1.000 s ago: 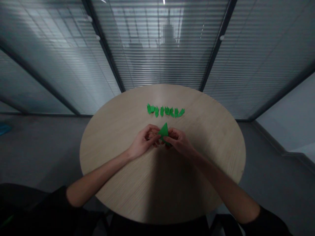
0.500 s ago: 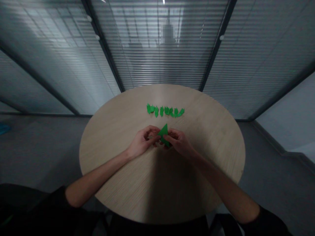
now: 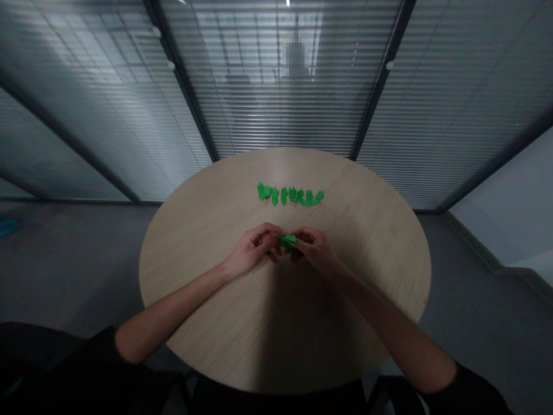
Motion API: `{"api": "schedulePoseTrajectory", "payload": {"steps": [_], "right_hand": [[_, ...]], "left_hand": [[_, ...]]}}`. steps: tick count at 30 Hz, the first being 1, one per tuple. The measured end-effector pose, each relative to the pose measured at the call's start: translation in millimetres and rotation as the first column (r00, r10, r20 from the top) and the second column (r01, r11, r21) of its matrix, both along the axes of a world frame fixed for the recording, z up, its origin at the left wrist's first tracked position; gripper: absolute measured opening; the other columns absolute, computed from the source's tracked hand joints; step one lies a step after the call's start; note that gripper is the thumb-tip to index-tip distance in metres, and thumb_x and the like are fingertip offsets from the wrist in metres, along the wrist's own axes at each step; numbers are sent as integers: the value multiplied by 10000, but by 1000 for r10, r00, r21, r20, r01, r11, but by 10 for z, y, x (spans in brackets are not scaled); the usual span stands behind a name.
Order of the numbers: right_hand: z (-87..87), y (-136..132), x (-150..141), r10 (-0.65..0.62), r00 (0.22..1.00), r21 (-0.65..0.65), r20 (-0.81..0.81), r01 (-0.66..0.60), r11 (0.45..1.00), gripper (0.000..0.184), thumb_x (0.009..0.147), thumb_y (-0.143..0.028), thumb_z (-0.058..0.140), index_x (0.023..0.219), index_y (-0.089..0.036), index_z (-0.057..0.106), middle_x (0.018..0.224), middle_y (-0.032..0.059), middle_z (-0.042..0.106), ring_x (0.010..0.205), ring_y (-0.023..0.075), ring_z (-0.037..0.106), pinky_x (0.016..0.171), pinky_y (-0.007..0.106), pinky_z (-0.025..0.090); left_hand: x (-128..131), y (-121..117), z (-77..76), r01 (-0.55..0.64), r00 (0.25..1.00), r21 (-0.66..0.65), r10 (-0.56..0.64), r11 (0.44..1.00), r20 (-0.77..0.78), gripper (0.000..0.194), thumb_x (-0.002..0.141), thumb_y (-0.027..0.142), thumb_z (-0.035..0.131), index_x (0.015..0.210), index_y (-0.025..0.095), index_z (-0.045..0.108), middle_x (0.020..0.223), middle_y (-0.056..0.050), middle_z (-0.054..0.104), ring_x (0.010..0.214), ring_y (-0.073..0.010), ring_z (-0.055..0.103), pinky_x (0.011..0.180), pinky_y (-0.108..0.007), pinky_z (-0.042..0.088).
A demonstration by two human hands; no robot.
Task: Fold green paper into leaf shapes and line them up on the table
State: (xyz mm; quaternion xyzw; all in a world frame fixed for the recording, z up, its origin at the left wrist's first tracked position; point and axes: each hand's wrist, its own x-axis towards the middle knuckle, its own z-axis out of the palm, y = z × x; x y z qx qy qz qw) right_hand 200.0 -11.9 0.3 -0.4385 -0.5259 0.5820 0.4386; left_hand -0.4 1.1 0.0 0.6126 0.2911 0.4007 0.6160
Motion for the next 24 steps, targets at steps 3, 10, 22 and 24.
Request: {"api": "schedulePoseTrajectory", "payload": {"steps": [3, 10, 22, 24], "right_hand": [[-4, 11, 0, -2, 1000, 1, -6, 2, 1000, 277, 735, -438, 845, 832, -197, 749, 748, 26, 739, 596, 130, 640, 561, 263, 533], [-7, 28, 18, 9, 1000, -8, -7, -9, 1000, 257, 789, -417, 780, 906, -189, 767, 800, 40, 764, 626, 149, 670, 600, 289, 562], [20, 1, 2, 49, 999, 27, -12, -49, 998, 336, 814, -507, 808, 895, -186, 754, 804, 37, 736, 623, 128, 640, 591, 270, 554], [18, 4, 2, 43, 999, 36, -13, -42, 998, 332, 821, -505, 802, 899, -187, 748, 779, 30, 726, 615, 127, 635, 584, 270, 546]], "left_hand": [[6, 1, 16, -17, 1000, -13, 17, 1000, 10, 388, 918, 512, 726, 980, 137, 647, 769, -32, 696, 679, -129, 686, 564, -219, 595], [16, 19, 12, -85, 996, 0, 85, 996, -22, 363, 869, 446, 795, 977, 144, 627, 771, -18, 688, 661, -122, 678, 554, -215, 595], [17, 40, -13, -110, 993, -40, 112, 993, 40, 431, 816, 414, 852, 1055, 128, 634, 750, -13, 723, 635, -125, 699, 565, -219, 591], [15, 34, 5, -115, 993, -45, 115, 992, 13, 401, 824, 418, 841, 1021, 115, 668, 742, -26, 732, 617, -117, 683, 570, -223, 587]]}}
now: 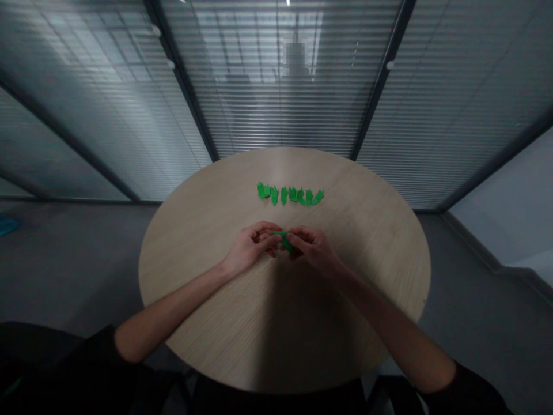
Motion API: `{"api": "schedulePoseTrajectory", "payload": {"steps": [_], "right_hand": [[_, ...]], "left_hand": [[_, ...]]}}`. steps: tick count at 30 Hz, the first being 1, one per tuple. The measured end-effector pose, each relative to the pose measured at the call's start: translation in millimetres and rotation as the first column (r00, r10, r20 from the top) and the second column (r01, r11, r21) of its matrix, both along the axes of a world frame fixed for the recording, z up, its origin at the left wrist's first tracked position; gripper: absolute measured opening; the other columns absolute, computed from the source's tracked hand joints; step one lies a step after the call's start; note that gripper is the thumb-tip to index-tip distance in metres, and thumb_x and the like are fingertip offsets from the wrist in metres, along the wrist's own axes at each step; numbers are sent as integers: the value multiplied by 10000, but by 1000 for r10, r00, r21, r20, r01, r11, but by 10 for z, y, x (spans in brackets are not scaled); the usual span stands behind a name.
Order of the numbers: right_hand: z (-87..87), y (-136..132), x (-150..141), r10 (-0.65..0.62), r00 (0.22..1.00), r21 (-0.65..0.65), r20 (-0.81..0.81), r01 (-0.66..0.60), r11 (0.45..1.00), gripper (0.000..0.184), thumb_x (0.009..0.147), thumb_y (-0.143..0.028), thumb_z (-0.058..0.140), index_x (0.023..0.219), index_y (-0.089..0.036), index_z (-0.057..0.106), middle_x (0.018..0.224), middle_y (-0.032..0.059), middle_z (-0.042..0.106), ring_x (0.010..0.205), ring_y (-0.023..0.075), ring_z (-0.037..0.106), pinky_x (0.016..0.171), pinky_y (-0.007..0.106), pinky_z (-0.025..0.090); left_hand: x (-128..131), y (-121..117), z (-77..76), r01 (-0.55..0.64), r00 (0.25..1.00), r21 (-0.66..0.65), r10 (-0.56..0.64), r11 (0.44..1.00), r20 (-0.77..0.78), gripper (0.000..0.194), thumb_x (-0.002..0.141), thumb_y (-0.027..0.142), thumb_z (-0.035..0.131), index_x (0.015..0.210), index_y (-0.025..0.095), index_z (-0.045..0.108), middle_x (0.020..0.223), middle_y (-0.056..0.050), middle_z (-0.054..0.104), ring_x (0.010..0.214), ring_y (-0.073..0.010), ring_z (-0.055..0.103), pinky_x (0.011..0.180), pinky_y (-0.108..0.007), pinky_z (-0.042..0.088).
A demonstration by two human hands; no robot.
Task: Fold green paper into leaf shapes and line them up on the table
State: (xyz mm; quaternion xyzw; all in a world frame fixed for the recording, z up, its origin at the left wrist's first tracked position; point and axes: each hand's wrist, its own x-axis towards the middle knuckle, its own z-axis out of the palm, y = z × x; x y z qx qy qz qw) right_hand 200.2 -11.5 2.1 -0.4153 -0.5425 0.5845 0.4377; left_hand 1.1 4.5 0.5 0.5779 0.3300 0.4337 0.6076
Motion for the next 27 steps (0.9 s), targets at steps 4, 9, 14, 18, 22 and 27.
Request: {"api": "schedulePoseTrajectory", "payload": {"steps": [4, 9, 14, 18, 22, 27], "right_hand": [[-14, 3, -5, 19, 1000, -13, -14, -19, 1000, 347, 822, -518, 796, 901, -184, 739, 788, 27, 726, 624, 127, 645, 604, 276, 555], [-27, -2, -5, 65, 998, -28, 6, -65, 998, 391, 859, -564, 751, 885, -175, 728, 785, 31, 722, 610, 127, 646, 605, 283, 559], [-36, -5, -6, 63, 998, -29, 9, -63, 998, 390, 855, -568, 752, 868, -180, 718, 771, 31, 725, 607, 135, 653, 606, 293, 561], [-35, -9, -21, 53, 999, -21, -2, -53, 998, 378, 855, -559, 758, 849, -182, 725, 765, 26, 724, 616, 132, 655, 607, 284, 558], [-35, -6, -23, 50, 999, -25, 5, -50, 998, 377, 851, -558, 759, 852, -183, 728, 764, 26, 727, 603, 128, 641, 597, 285, 557], [-33, -8, -8, 98, 994, -42, 39, -96, 994, 387, 854, -567, 757, 891, -182, 739, 804, 29, 735, 616, 124, 656, 607, 274, 554]], "left_hand": [[-6, -10, 21, -25, 999, 1, 25, 1000, -36, 330, 839, 408, 818, 911, 108, 700, 732, -46, 742, 614, -115, 677, 580, -223, 577], [-1, 2, 4, -48, 999, -17, 47, 999, -23, 348, 816, 427, 836, 837, 123, 669, 697, -32, 732, 574, -112, 671, 569, -228, 569], [-2, 13, 12, -1, 1000, -54, 0, 999, -16, 403, 799, 483, 846, 874, 126, 673, 725, -42, 752, 599, -127, 695, 582, -234, 575], [-6, 8, 21, 34, 999, -81, -37, 996, -39, 399, 834, 506, 808, 833, 130, 676, 719, -47, 748, 622, -136, 704, 592, -240, 576], [-2, 7, 5, 16, 999, -88, -20, 996, -43, 385, 853, 490, 793, 802, 133, 658, 705, -44, 738, 608, -134, 698, 592, -249, 576], [-12, 29, -24, -20, 1000, -80, 19, 997, -10, 378, 850, 478, 804, 821, 129, 663, 688, -24, 711, 602, -129, 687, 584, -243, 579]]}}
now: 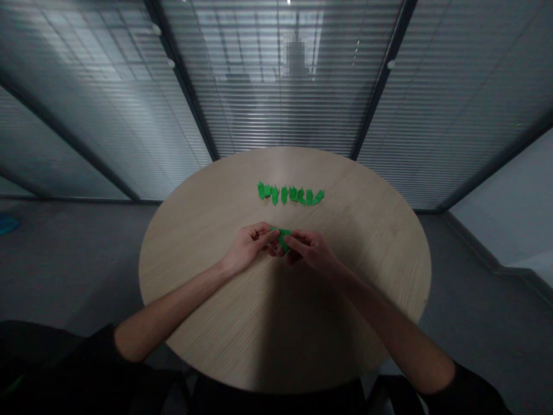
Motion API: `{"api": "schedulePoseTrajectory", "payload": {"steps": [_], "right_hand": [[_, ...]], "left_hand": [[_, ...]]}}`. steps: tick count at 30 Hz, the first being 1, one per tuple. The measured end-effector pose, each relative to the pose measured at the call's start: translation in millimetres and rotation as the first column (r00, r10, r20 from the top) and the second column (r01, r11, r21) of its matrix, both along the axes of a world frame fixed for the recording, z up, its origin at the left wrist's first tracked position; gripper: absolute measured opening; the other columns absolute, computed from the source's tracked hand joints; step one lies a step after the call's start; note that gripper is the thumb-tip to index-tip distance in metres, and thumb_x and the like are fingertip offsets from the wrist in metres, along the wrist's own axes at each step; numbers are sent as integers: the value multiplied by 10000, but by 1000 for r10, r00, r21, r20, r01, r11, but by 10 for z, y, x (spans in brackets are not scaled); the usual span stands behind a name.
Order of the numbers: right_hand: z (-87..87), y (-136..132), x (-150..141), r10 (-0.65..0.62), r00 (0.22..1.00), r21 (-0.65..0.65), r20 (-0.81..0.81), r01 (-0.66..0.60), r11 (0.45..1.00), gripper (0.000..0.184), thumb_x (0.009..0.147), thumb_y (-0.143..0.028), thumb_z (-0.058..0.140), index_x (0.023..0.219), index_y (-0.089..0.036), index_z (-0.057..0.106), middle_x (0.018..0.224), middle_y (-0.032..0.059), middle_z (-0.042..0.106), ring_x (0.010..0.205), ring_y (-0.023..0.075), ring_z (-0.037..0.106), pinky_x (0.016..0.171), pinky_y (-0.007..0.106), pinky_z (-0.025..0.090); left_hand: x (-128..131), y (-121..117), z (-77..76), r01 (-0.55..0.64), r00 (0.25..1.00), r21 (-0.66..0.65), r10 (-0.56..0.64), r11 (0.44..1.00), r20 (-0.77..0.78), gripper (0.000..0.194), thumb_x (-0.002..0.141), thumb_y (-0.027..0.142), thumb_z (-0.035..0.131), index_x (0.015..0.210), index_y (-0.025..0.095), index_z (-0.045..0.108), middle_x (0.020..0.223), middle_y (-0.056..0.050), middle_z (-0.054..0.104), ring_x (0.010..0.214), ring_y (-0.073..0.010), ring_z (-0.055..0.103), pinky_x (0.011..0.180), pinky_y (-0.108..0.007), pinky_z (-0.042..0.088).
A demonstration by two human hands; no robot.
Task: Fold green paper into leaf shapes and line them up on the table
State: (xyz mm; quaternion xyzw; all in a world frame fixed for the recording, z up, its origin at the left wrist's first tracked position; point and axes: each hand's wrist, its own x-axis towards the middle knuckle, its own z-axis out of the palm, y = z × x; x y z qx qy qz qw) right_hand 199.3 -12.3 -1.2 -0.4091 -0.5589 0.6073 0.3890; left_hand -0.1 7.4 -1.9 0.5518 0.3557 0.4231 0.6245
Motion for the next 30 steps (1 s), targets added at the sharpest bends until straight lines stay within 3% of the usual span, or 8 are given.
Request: {"api": "schedulePoseTrajectory", "payload": {"steps": [14, 30], "right_hand": [[26, -25, -30, 39, 996, 86, 79, -46, 995, 422, 860, -600, 716, 803, -187, 650, 702, 5, 651, 601, 129, 616, 601, 286, 523], [55, -42, -38, 50, 995, 24, 83, -52, 998, 430, 795, -602, 798, 811, -187, 687, 707, 14, 680, 613, 135, 622, 613, 281, 521]], "left_hand": [[-2, -3, 18, -38, 999, 40, 38, 998, 19, 391, 819, 494, 815, 816, 135, 660, 682, -17, 690, 592, -110, 649, 575, -234, 582], [10, -12, -8, -37, 998, 5, 37, 999, 55, 456, 812, 571, 814, 835, 139, 669, 697, -16, 696, 610, -120, 660, 578, -244, 601]]}}
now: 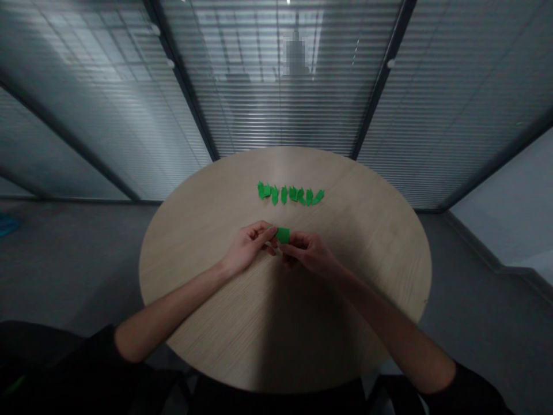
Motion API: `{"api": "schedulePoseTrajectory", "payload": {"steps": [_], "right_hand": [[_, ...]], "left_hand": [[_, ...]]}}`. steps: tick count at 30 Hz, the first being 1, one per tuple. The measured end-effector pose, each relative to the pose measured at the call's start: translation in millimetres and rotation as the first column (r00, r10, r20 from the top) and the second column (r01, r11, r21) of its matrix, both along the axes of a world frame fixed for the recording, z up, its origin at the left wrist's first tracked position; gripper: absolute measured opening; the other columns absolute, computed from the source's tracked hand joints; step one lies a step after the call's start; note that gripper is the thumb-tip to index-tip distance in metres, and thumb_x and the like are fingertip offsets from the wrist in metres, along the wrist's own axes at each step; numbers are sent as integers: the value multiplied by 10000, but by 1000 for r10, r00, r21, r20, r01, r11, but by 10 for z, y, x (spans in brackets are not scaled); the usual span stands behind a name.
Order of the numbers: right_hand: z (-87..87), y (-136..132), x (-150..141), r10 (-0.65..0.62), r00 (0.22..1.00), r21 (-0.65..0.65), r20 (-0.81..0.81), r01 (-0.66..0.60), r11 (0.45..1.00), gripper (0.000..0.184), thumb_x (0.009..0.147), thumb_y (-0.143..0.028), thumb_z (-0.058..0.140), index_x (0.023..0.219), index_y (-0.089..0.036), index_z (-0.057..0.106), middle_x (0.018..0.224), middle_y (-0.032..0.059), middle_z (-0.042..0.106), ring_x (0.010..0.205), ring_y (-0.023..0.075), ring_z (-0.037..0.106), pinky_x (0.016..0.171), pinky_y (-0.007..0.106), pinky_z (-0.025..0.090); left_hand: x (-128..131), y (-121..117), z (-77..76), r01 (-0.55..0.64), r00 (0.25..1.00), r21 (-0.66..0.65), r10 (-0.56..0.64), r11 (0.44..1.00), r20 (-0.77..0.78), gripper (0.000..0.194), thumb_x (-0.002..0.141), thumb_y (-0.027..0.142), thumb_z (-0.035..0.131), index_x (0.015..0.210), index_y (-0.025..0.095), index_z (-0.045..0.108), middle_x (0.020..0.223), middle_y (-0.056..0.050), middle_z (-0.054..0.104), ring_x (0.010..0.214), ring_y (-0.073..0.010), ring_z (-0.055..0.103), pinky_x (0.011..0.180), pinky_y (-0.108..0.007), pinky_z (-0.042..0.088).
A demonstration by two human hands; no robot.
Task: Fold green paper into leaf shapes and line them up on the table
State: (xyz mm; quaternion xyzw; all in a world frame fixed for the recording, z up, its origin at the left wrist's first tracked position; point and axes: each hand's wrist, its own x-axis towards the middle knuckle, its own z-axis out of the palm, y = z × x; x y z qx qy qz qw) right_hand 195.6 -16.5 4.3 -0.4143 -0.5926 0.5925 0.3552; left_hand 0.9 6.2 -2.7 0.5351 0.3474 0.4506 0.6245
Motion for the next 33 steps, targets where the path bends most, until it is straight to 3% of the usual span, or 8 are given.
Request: {"api": "schedulePoseTrajectory", "payload": {"steps": [6, 10, 18, 33], "right_hand": [[-26, 11, -5, -12, 1000, 15, -8, 12, 1000, 431, 820, -610, 775, 854, -189, 688, 765, 28, 710, 610, 133, 636, 590, 277, 529], [-64, 37, -12, -127, 989, 32, -81, 130, 991, 470, 816, -638, 769, 953, -202, 664, 823, 27, 727, 626, 137, 663, 586, 279, 564], [-78, 52, -8, -204, 977, 76, -62, 208, 975, 468, 805, -641, 772, 834, -194, 639, 712, 16, 703, 579, 144, 655, 567, 291, 570], [-103, 48, -10, -166, 985, 94, -40, 169, 981, 450, 838, -631, 738, 799, -194, 639, 716, 12, 672, 609, 135, 627, 586, 283, 537]], "left_hand": [[-19, 2, 7, 12, 999, 32, -11, 999, -53, 415, 862, 537, 773, 849, 140, 652, 704, -24, 703, 598, -120, 670, 594, -250, 593], [-7, -16, 7, 41, 996, 43, -37, 998, -86, 412, 864, 528, 774, 837, 137, 648, 713, -39, 721, 601, -126, 683, 584, -249, 588], [39, -48, 5, 56, 995, 21, -54, 998, -83, 424, 834, 527, 805, 832, 130, 657, 697, -22, 698, 591, -115, 661, 569, -243, 590], [23, -61, 18, 36, 993, 61, -29, 997, -118, 358, 897, 468, 751, 799, 138, 653, 659, -22, 691, 572, -111, 656, 577, -237, 568]]}}
